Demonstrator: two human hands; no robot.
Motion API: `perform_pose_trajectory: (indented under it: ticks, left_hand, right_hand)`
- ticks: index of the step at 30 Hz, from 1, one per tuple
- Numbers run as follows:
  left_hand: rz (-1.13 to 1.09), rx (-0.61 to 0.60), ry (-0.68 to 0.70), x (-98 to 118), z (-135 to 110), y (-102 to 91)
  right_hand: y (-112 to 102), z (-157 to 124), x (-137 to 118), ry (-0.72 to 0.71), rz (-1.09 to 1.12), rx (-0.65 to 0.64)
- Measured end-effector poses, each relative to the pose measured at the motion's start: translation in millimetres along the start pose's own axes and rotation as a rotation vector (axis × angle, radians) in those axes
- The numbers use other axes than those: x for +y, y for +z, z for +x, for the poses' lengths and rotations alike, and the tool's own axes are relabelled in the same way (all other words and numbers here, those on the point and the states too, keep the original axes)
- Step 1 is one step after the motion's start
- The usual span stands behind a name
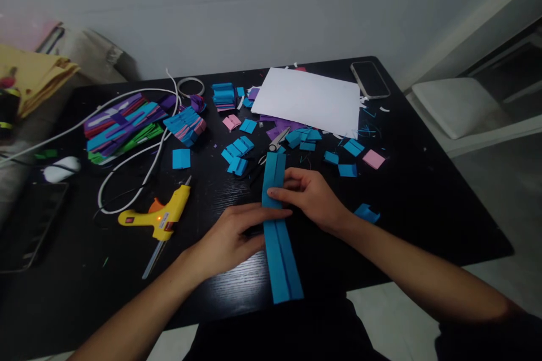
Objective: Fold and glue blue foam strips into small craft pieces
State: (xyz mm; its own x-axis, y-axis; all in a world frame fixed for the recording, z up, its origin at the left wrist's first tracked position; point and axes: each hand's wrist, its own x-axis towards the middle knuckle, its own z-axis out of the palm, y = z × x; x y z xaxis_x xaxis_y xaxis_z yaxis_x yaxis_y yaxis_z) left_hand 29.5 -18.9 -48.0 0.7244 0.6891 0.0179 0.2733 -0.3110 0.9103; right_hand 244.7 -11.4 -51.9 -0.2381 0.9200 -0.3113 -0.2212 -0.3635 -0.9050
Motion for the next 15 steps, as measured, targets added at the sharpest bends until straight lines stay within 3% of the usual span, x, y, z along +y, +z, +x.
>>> perform_pose_trajectory:
  ticks: [5,11,15]
  left_hand:
    - [-0.005,0.064,0.026,-2.5,1.4,-0.3]
    - [-0.062,0.058,0.011,2.0,4.9,0.4]
    - [-0.062,0.065,-0.036,2.1,4.9,1.4]
  right_hand:
    - [-1.1,0.4,-2.9,-0.056,-0.011,0.018]
    - [-8.2,5.3,-8.1,-0.121,-0.012,0.184]
    - [-5.4,3.3,-8.2,-0.13,-0.043,0.174]
